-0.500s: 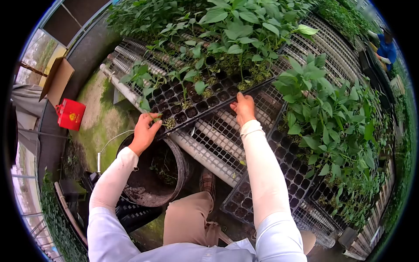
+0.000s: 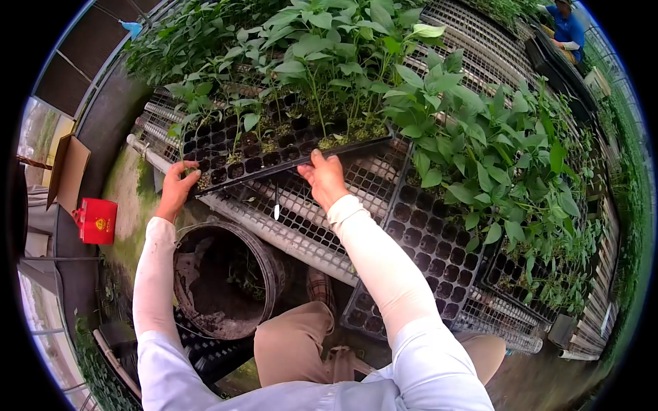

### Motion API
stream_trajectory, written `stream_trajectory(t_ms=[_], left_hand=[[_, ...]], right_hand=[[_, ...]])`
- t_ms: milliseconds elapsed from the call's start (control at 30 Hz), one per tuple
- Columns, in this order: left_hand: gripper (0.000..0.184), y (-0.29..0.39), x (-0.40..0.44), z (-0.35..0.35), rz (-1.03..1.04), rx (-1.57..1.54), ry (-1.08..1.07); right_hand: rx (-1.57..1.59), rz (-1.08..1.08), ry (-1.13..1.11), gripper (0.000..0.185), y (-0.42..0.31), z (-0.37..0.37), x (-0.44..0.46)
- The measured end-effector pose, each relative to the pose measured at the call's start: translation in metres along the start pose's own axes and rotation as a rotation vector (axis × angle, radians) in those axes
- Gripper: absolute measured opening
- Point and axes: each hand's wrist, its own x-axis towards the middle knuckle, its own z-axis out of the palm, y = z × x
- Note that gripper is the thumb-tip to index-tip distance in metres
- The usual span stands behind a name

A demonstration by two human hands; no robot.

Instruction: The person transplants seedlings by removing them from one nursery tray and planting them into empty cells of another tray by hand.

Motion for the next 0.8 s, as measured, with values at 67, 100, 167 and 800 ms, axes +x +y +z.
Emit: stream_trajectory(t_ms=[67,100,167,800], left_hand=[[0.035,-0.031,0.021,-0.001,0.030,0.035,0.000],[0.037,-0.038,0.026,-0.001,0.007,0.048,0.006],[0.046,-0.066,0.034,0.003,-0.029,0.072,-0.035],[0.083,-0.073,-0.019,0.024,-0.418,0.279,0.090]], right_hand=[[0.085,-0.003,0.012,0.017,0.034,0.012,-0.010],[0.106,0.022,0.006,0.018,0.050,0.020,-0.021],[0.133,0.108,0.024,0.021,0.074,0.030,-0.044],[-0.678,-0.205,-0.014,0.024,0.007,-0.073,-0.132]])
